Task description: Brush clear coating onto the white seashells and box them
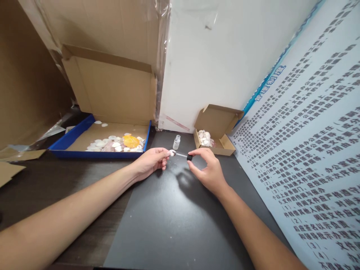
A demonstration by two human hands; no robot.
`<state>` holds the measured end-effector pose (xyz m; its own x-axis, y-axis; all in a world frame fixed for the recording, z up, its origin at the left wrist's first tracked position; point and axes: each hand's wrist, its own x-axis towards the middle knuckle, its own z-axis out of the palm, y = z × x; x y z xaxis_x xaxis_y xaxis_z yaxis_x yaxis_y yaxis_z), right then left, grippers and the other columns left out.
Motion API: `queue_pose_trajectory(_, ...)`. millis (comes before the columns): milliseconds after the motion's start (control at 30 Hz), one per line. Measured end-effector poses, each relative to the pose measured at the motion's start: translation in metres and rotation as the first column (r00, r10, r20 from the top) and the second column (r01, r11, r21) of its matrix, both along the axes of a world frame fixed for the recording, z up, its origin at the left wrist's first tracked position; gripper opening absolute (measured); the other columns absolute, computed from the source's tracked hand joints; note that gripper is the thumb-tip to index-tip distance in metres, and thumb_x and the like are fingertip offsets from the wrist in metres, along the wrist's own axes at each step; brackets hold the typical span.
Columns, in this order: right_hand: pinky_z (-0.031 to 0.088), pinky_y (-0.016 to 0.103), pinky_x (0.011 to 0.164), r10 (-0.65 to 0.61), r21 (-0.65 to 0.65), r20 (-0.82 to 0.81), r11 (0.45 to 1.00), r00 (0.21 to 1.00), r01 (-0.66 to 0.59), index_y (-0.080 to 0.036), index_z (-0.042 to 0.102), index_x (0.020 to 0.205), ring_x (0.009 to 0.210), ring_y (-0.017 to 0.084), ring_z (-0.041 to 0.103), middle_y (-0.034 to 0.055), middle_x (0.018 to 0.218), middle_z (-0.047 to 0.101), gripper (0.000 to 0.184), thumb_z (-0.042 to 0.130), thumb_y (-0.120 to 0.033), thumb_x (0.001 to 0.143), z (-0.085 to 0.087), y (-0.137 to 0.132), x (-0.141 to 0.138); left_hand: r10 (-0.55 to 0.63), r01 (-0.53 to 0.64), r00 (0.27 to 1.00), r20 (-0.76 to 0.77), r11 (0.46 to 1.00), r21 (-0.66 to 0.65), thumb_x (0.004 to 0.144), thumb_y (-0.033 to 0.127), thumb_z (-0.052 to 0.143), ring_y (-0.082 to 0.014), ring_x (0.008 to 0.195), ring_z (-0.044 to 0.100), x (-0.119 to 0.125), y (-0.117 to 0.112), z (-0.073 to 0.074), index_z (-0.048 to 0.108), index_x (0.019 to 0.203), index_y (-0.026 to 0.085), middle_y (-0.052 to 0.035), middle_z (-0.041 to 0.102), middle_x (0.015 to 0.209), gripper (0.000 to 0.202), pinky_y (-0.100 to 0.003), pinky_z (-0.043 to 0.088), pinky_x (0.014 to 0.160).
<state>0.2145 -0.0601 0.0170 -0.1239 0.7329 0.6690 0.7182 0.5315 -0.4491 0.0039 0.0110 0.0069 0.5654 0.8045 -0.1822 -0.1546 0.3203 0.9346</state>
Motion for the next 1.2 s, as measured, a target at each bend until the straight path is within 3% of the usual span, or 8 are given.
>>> queue_pose_trajectory(100,0.047,0.041,0.089,-0.02,-0.005,0.053,1.0,0.998,0.02,-0.022,0.066,0.096,0.098,0.025,0.061,0.0048,0.093,0.071,0.017,0.065,-0.017,0.08,-0.001,0.001,-0.002,0.004,-0.004,1.0,0.008,1.0,-0.004,0.079,0.031,0.071,-0.006,0.051,0.046,-0.001,0.0,0.0,0.059,0.076,0.013,0.0035,0.051,0.059,0.022,-0.021,0.041,0.053)
queue_pose_trajectory(300,0.049,0.041,0.084,-0.094,-0.018,0.041,0.995,0.995,0.095,-0.021,0.065,0.096,0.09,0.023,0.063,0.0053,0.091,0.071,0.015,0.063,-0.017,0.081,-0.004,0.002,-0.002,0.01,-0.01,1.0,-0.011,1.0,-0.006,0.079,0.03,0.072,-0.0057,0.05,0.044,0.0,-0.002,0.002,0.057,0.072,0.013,0.0044,0.049,0.056,0.024,-0.02,0.04,0.052)
queue_pose_trajectory(567,0.049,0.035,0.079,-0.027,0.003,0.018,1.0,0.999,0.027,-0.021,0.062,0.094,0.086,0.02,0.061,0.0041,0.09,0.067,0.017,0.061,-0.012,0.08,-0.002,-0.002,-0.005,0.063,-0.063,0.998,-0.018,0.998,-0.016,0.081,0.029,0.069,-0.0063,0.05,0.049,0.0,-0.002,0.003,0.059,0.075,0.013,0.0019,0.056,0.066,0.019,-0.023,0.042,0.05)
queue_pose_trajectory(767,0.047,0.032,0.076,0.035,-0.004,-0.012,0.999,0.999,-0.035,-0.021,0.061,0.095,0.085,0.019,0.059,0.0032,0.089,0.065,0.019,0.061,-0.011,0.079,-0.002,-0.003,-0.007,0.059,-0.059,0.998,-0.012,0.998,-0.008,0.08,0.029,0.068,-0.0058,0.048,0.046,0.0,-0.002,0.001,0.057,0.072,0.013,0.0028,0.052,0.061,0.021,-0.021,0.04,0.049)
queue_pose_trajectory(933,0.046,0.032,0.076,-0.018,-0.014,-0.028,1.0,0.999,0.018,-0.022,0.061,0.094,0.084,0.019,0.057,0.0036,0.088,0.063,0.019,0.06,-0.011,0.078,-0.003,-0.004,-0.009,0.041,-0.041,0.999,-0.005,0.999,-0.008,0.078,0.03,0.07,-0.0054,0.048,0.045,-0.001,-0.002,0.0,0.057,0.074,0.014,0.0026,0.053,0.064,0.021,-0.021,0.039,0.049)
queue_pose_trajectory(1067,0.047,0.031,0.075,0.059,-0.031,-0.064,0.998,0.996,-0.061,-0.021,0.06,0.094,0.084,0.019,0.058,0.0029,0.087,0.063,0.02,0.06,-0.011,0.077,-0.002,-0.005,-0.011,0.024,-0.024,1.0,-0.011,1.0,-0.007,0.077,0.031,0.071,-0.0059,0.049,0.044,-0.001,-0.002,0.0,0.057,0.073,0.014,0.0033,0.051,0.06,0.023,-0.02,0.039,0.05)
queue_pose_trajectory(1200,0.047,0.032,0.077,0.013,-0.06,-0.065,0.998,0.998,-0.017,-0.021,0.06,0.092,0.085,0.019,0.057,0.0033,0.088,0.062,0.02,0.059,-0.01,0.076,-0.001,-0.005,-0.012,0.019,-0.019,1.0,0.004,1.0,-0.007,0.075,0.031,0.074,-0.0059,0.051,0.043,-0.001,-0.002,0.001,0.057,0.073,0.014,0.0035,0.05,0.061,0.024,-0.02,0.038,0.05)
